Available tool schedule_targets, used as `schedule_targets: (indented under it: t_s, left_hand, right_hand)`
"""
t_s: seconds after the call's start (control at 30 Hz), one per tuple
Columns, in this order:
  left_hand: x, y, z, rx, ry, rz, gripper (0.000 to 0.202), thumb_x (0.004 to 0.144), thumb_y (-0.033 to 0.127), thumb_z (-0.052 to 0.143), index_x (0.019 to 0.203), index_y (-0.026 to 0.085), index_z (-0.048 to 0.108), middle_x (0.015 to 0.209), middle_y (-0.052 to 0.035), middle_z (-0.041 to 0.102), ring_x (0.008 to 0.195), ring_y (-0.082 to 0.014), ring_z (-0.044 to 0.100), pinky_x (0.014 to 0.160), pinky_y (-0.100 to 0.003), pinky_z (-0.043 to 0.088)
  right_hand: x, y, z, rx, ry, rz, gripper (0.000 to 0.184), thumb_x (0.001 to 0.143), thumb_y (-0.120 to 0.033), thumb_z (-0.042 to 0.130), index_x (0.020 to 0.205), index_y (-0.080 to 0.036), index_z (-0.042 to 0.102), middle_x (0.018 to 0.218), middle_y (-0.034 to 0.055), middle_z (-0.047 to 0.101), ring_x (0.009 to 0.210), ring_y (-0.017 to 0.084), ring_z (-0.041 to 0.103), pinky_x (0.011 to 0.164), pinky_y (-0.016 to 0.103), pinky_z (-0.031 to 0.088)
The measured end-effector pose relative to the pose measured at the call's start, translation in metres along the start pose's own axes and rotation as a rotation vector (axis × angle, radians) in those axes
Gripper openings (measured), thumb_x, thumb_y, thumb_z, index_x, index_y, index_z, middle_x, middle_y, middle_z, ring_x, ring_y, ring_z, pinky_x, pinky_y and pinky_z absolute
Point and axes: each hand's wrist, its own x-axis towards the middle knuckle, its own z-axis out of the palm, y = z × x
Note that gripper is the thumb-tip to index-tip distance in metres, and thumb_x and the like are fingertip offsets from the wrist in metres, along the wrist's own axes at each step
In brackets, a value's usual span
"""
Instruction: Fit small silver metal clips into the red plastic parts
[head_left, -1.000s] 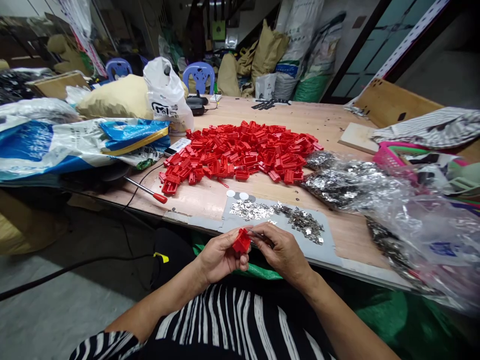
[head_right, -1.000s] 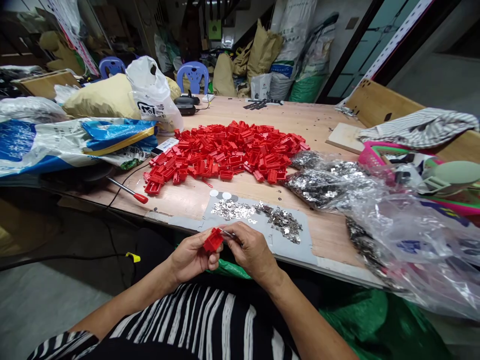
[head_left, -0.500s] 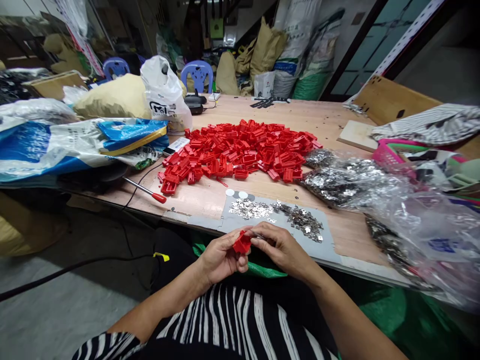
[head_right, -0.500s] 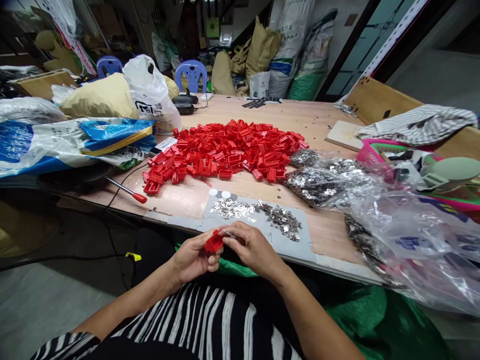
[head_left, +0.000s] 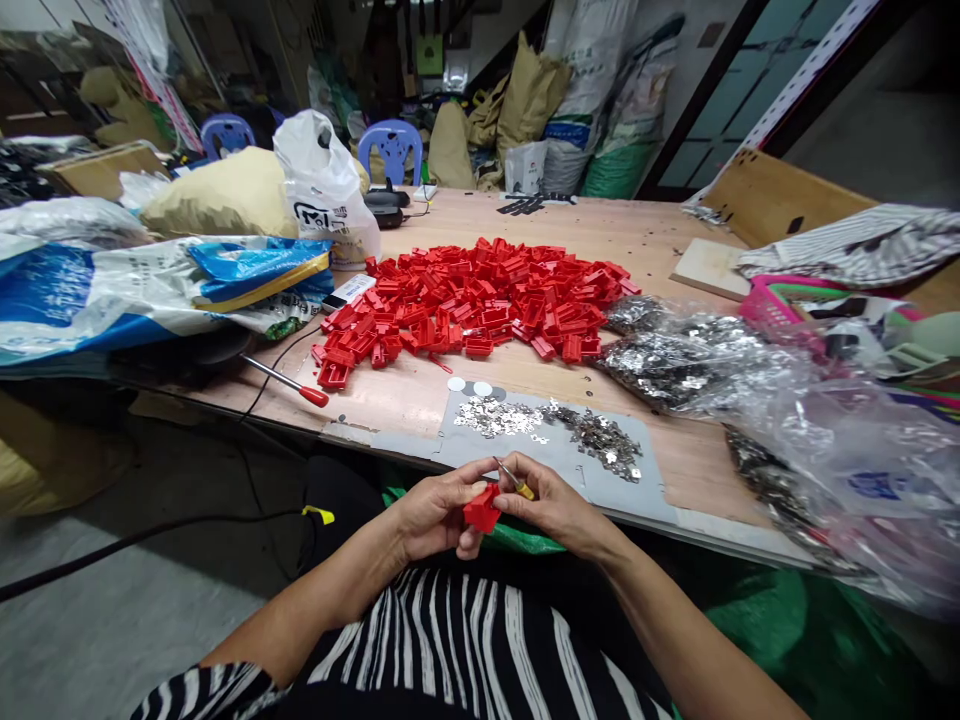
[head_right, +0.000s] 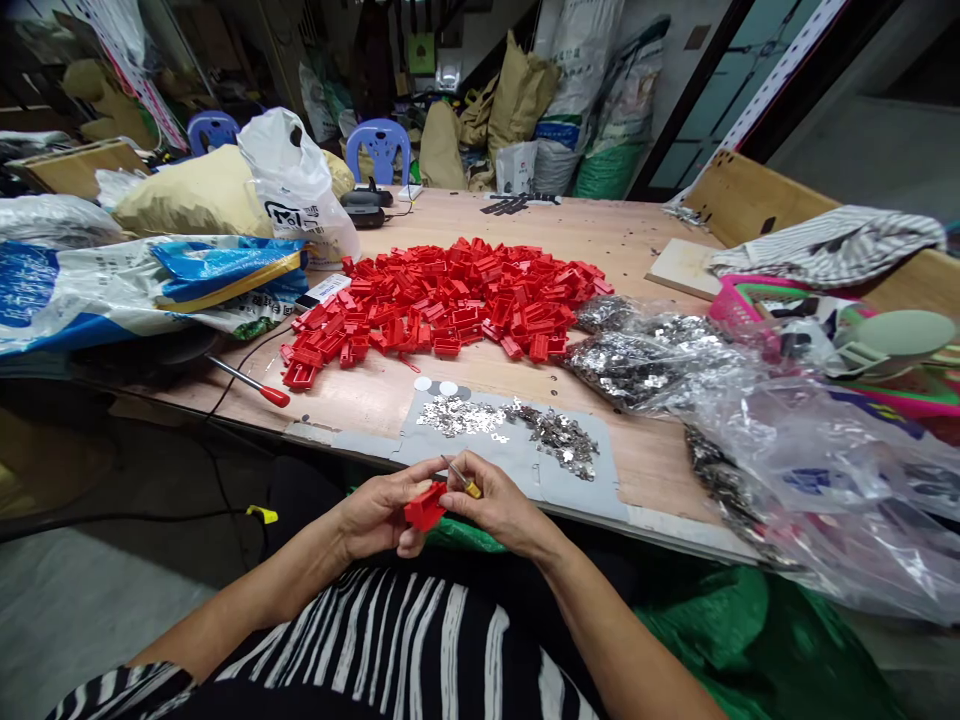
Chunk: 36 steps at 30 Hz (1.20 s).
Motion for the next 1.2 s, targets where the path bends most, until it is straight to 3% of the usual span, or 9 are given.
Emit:
schedule_targets:
  t_s: [0.13,0.23,0.33,0.4,0.53,0.63,0.77,0.87,1.2]
  left_hand:
    - [0.001,0.002,0.002,0.056,0.058,0.002,0.059,0.083,0.035,0.061,0.137,0.023,0.041,0.059,0.0019,0.057,0.040,-0.0099,0.050,0.043,-0.021,0.039]
    - [0.004,0.003,0.006,0.220,0.164,0.073,0.056,0.087,0.047,0.053,0.137,0.023,0.043,0.062,0.0003,0.057,0.044,-0.0104,0.053,0.046,-0.022,0.041]
    - [0.004,0.003,0.009,0.507,0.309,0.274,0.052,0.085,0.051,0.054,0.128,0.023,0.055,0.089,-0.0064,0.062,0.061,-0.0113,0.058,0.053,-0.022,0.043]
    - [0.003,0.002,0.010,0.715,0.326,0.439,0.047,0.078,0.043,0.066,0.121,0.025,0.062,0.110,-0.0083,0.058,0.076,-0.0136,0.058,0.060,-0.022,0.045]
    - [0.003,-0.003,0.012,0.924,0.376,0.653,0.033,0.076,0.031,0.070,0.108,0.023,0.068,0.107,-0.0081,0.063,0.093,-0.0194,0.057,0.076,-0.027,0.046]
    - [0.004,-0.004,0.008,0.831,0.449,0.620,0.031,0.080,0.033,0.066,0.108,0.020,0.065,0.100,-0.0072,0.066,0.092,-0.0199,0.059,0.079,-0.028,0.045]
    - [0.003,-0.002,0.003,0.603,0.433,0.534,0.036,0.081,0.035,0.064,0.112,0.017,0.059,0.094,-0.0059,0.067,0.082,-0.0174,0.060,0.068,-0.025,0.046]
    - [0.001,0.000,0.001,0.504,0.429,0.527,0.038,0.079,0.035,0.066,0.111,0.015,0.059,0.093,-0.0065,0.068,0.081,-0.0167,0.061,0.067,-0.024,0.046]
    - [-0.003,-0.002,-0.009,0.393,0.474,0.536,0.037,0.078,0.034,0.068,0.108,0.014,0.059,0.096,-0.0076,0.069,0.082,-0.0170,0.065,0.068,-0.024,0.048]
  right_hand:
    - [-0.002,0.007,0.002,0.052,0.037,0.003,0.033,0.078,-0.045,0.066,0.076,-0.019,0.046,0.071,-0.0043,0.044,0.066,0.010,0.040,0.059,0.023,0.036]
    - [-0.003,0.014,-0.002,0.110,0.082,0.057,0.033,0.077,-0.047,0.066,0.080,-0.020,0.047,0.067,-0.0060,0.044,0.054,0.008,0.035,0.049,0.021,0.029]
    - [-0.005,0.021,-0.007,0.152,0.155,0.134,0.034,0.078,-0.048,0.065,0.085,-0.021,0.045,0.061,-0.0092,0.039,0.044,0.005,0.024,0.041,0.020,0.016]
    - [-0.005,0.024,-0.007,0.126,0.211,0.133,0.034,0.078,-0.048,0.064,0.085,-0.021,0.045,0.060,-0.0098,0.038,0.043,0.005,0.023,0.041,0.020,0.016]
    - [-0.002,0.023,-0.004,-0.028,0.202,0.071,0.029,0.081,-0.047,0.061,0.083,-0.020,0.049,0.062,-0.0073,0.046,0.048,0.007,0.036,0.045,0.021,0.027]
    - [0.005,0.017,-0.011,-0.298,0.247,0.032,0.023,0.087,-0.042,0.053,0.083,-0.020,0.055,0.066,-0.0032,0.054,0.059,0.011,0.049,0.055,0.023,0.038]
    - [0.020,0.014,-0.032,-0.851,0.456,-0.032,0.012,0.087,-0.027,0.052,0.087,-0.020,0.061,0.085,0.0039,0.065,0.077,0.019,0.058,0.068,0.030,0.043]
    - [0.032,0.015,-0.040,-1.099,0.485,-0.050,0.014,0.086,-0.020,0.051,0.095,-0.020,0.062,0.098,0.0081,0.066,0.087,0.022,0.061,0.073,0.032,0.045]
    - [0.049,0.012,-0.040,-1.204,0.394,0.026,0.006,0.085,-0.020,0.055,0.083,-0.021,0.060,0.088,0.0048,0.066,0.083,0.020,0.061,0.069,0.029,0.042]
